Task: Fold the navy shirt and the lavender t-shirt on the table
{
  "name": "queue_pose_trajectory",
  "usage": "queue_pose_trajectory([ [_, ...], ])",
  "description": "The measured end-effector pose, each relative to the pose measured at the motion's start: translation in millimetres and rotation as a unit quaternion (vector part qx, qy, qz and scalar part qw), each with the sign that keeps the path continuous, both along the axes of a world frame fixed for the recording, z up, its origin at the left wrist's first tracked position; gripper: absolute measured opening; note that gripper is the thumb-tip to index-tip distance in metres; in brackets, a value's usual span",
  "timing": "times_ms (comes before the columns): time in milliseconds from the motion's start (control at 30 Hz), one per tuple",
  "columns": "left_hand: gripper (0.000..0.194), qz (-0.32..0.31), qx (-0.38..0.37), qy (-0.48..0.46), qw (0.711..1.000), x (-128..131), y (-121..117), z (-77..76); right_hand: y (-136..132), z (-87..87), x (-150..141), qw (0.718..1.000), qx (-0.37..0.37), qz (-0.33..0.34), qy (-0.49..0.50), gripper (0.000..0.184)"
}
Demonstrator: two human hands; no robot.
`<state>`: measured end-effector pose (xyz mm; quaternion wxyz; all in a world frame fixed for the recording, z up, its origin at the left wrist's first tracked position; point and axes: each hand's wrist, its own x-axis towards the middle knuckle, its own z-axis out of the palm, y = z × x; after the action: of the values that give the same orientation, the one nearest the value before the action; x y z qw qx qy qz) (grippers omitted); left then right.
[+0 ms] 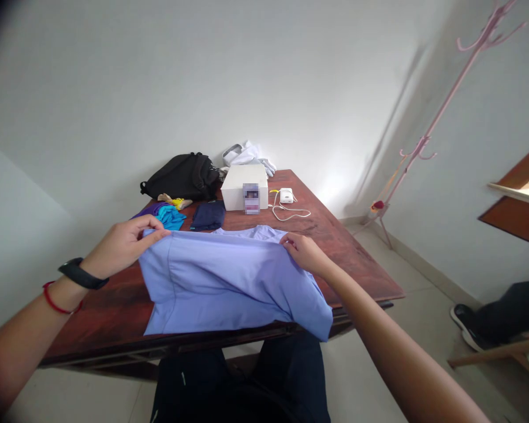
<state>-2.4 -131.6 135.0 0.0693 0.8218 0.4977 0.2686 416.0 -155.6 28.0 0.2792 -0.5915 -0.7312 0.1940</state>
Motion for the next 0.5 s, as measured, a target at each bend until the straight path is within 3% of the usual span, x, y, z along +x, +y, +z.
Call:
queue_pose_trajectory([
  [133,0.042,-0.019,-0.062,0.000,0.998,-15.0,39.6,-39.3,34.2,-14.5,-1.2,0.988,-0.126,0.057,0.067,0.030],
  [300,0.049,-0.005,-0.125,-0.007,0.992,-34.0,79.0,-86.8,26.0,-32.0,2.7,0.938,-0.303,0.132,0.105,0.053],
  [400,0.051,-0.010,-0.153,-0.017,0.988,-37.2,89.1,-96.4,1.2,-31.5,7.5,0.939,-0.282,0.191,0.039,0.054],
  [500,0.053,-0.034,-0.183,-0.024,0.982,-37.0,88.6,-94.3,-28.8,-28.6,12.7,0.952,-0.237,0.196,0.001,0.040],
])
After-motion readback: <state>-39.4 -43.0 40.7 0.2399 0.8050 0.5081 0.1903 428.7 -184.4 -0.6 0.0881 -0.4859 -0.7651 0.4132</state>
